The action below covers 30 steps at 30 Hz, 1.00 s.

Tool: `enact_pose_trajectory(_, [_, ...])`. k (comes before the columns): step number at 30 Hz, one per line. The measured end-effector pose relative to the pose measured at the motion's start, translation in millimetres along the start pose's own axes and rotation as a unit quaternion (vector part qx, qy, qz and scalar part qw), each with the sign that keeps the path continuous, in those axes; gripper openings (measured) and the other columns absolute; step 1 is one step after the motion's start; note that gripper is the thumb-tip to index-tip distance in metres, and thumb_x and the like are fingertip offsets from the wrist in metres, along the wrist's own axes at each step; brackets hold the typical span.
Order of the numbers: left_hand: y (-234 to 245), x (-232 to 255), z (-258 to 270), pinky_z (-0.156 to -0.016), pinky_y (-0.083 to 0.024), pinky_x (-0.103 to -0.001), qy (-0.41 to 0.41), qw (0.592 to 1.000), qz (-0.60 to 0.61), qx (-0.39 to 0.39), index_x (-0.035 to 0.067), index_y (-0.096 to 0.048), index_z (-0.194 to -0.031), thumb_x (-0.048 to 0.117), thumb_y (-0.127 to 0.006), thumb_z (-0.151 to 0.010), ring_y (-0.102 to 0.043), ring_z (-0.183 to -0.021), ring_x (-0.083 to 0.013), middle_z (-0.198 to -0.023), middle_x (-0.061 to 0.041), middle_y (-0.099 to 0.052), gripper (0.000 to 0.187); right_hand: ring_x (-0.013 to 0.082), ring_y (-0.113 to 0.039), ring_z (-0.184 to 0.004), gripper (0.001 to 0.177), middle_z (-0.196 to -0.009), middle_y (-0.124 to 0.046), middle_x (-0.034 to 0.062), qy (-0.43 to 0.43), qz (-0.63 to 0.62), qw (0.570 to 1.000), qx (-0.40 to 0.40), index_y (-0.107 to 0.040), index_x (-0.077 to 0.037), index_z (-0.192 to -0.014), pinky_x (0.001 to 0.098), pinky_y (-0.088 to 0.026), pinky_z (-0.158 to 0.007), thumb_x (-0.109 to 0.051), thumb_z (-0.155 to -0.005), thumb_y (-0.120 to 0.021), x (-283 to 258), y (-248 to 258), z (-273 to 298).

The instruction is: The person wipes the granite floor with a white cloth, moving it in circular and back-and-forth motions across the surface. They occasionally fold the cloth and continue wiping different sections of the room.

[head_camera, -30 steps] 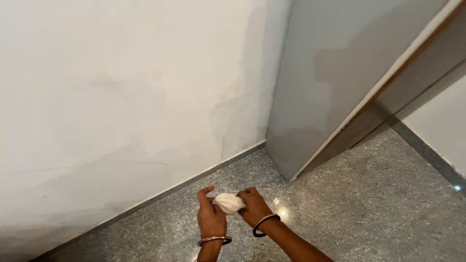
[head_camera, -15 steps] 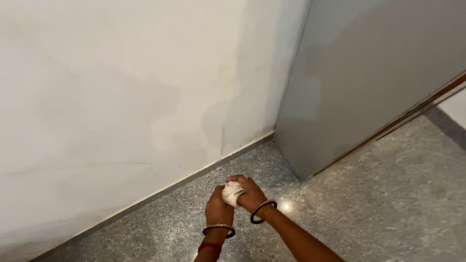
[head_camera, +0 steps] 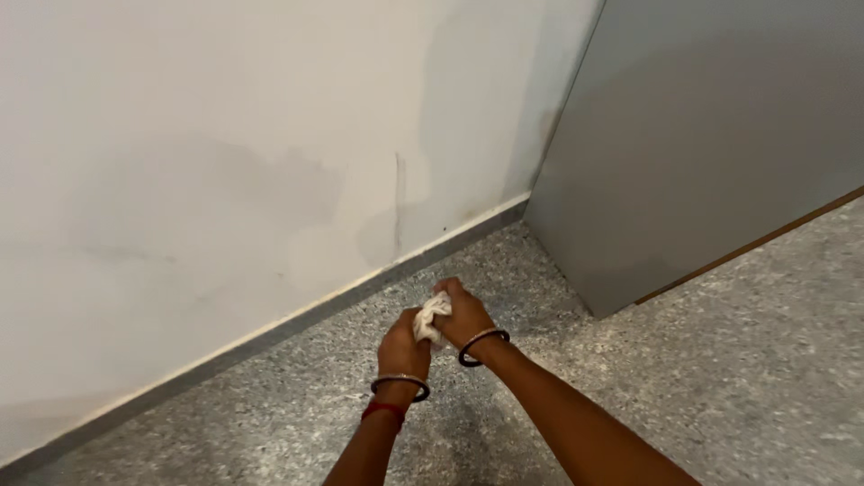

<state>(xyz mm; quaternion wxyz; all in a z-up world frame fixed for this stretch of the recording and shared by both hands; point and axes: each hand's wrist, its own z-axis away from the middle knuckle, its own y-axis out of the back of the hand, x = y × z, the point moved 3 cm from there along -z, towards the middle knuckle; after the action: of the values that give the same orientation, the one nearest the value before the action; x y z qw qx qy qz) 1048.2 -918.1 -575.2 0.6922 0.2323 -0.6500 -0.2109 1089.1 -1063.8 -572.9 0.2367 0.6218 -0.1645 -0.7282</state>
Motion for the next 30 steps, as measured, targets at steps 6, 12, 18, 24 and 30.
enact_pose_trajectory(6, [-61.7,-64.8,-32.4,-0.083,-0.056,-0.05,-0.008,0.999,-0.051,-0.008,0.014,-0.066,-0.122,0.008,-0.067,-0.087,-0.072,-0.097,-0.0391,-0.104,-0.019,-0.075,0.035,0.0339,-0.07,-0.102,0.033,-0.11,-0.072,0.0168,0.073,0.129,0.989,-0.026,-0.061,-0.007,-0.112,0.0432,-0.056,-0.091,-0.014,-0.083,-0.075,69.4,-38.1,-49.1])
enact_pose_trajectory(12, [-97.7,-104.3,-49.5,-0.087,-0.055,-0.05,0.013,0.997,-0.066,-0.021,0.016,-0.058,-0.135,0.003,-0.065,-0.086,-0.069,-0.103,-0.0402,-0.116,-0.02,-0.07,0.051,0.0379,-0.061,-0.119,0.036,-0.131,-0.06,0.0191,0.073,0.161,0.983,-0.051,-0.061,-0.008,-0.119,0.0451,-0.05,-0.102,0.0,-0.083,-0.064,109.1,-66.9,-76.4])
enact_pose_trajectory(18, [-108.3,-141.8,-38.9,-0.097,-0.053,-0.047,0.004,0.997,0.0,0.071,0.014,-0.059,-0.134,-0.005,-0.067,-0.077,-0.061,-0.12,-0.0395,-0.139,-0.017,-0.055,0.06,0.0442,-0.026,-0.148,0.055,-0.16,-0.031,0.0179,0.068,0.214,0.974,0.02,-0.064,-0.027,-0.128,0.065,-0.029,-0.112,-0.003,-0.079,-0.069,139.5,-91.1,-94.0])
enact_pose_trajectory(24, [-140.0,-191.7,-14.1,-0.105,-0.05,-0.045,0.065,0.988,0.009,0.143,0.011,-0.061,-0.137,-0.009,-0.061,-0.079,-0.061,-0.123,-0.0381,-0.137,-0.018,-0.059,0.061,0.0492,-0.012,-0.153,0.055,-0.166,-0.018,0.0172,0.052,0.244,0.968,0.006,-0.054,-0.036,-0.143,0.0718,-0.016,-0.118,-0.043,-0.09,-0.069,159.2,-123.0,-86.3])
enact_pose_trajectory(30, [-169.0,-206.3,10.6,-0.103,-0.05,-0.045,0.146,0.982,0.014,0.118,0.013,-0.053,-0.144,-0.009,-0.054,-0.082,-0.059,-0.127,-0.0364,-0.149,-0.015,-0.052,0.066,0.048,0.01,-0.155,0.079,-0.171,0.007,0.0142,0.009,0.3,0.949,-0.095,-0.025,-0.04,-0.159,0.0715,-0.003,-0.12,-0.06,-0.092,-0.06,160.2,-143.8,-90.6])
